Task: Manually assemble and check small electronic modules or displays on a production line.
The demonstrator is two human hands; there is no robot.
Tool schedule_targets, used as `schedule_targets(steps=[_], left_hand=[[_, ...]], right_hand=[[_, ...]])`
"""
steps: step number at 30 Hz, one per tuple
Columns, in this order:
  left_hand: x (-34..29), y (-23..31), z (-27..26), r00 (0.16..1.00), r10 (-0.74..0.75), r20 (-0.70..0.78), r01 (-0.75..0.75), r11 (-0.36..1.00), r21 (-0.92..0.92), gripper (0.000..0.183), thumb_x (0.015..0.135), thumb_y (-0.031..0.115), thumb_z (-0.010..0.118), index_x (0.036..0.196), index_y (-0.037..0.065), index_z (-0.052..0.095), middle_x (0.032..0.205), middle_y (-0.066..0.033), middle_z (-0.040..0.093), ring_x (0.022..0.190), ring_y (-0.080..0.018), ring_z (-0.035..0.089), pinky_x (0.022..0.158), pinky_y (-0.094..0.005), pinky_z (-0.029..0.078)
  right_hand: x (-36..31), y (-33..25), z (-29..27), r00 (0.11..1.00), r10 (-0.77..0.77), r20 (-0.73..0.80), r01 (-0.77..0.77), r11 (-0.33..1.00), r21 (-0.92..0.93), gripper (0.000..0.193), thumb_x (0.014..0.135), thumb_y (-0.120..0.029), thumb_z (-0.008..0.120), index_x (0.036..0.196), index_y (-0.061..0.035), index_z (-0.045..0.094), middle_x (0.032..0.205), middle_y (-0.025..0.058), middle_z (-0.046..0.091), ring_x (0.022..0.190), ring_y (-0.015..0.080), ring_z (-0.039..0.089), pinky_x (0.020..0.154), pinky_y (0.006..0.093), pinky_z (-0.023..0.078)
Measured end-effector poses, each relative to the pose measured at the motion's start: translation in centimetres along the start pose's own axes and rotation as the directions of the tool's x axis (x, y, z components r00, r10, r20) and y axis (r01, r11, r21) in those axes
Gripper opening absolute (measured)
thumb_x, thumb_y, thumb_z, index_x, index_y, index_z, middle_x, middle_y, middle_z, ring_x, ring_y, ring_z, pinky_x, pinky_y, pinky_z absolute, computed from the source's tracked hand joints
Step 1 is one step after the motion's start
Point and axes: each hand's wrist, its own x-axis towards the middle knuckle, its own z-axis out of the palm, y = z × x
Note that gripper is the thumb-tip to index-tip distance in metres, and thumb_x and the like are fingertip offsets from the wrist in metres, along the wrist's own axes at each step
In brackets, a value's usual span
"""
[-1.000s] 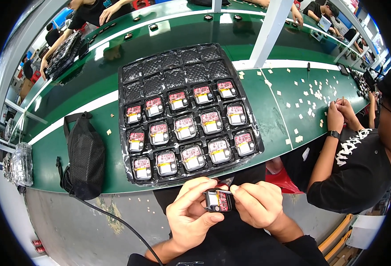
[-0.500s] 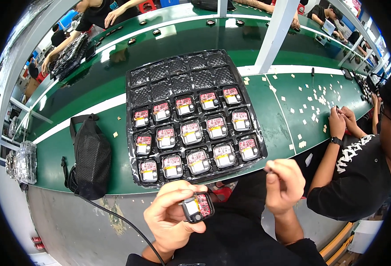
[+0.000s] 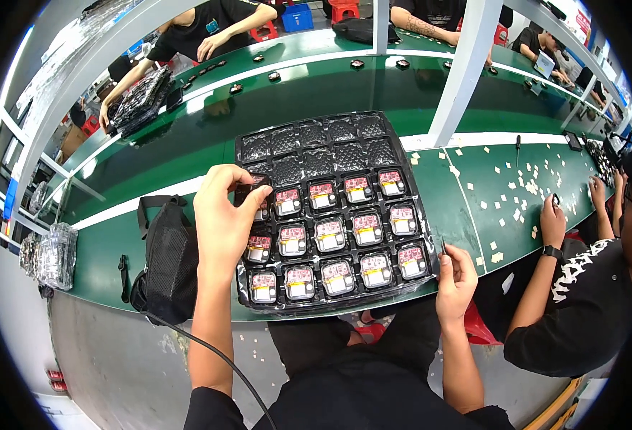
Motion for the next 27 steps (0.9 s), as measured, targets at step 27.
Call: schedule_targets(steps=[27], left_hand=[[-13.5,-9.1,2.5,0.754,-0.643,-0.138,0.347,0.568,-0.746,0.02,0.108,0.016,0.057,0.1,0.0,0.063,0.092,-0.0017,0.064,0.08,-0.0069,0.057,0.073,-0.0248,0.049]], right_hand=[[3.4,-1.9,0.3,0.945,0.264,0.193,-0.206,0.939,-0.277,0.016,0.097,-0.006,0.066,0.107,0.0057,0.07,0.08,0.0086,0.068,0.065,0.0091,0.058,0.059,0.0274,0.046]])
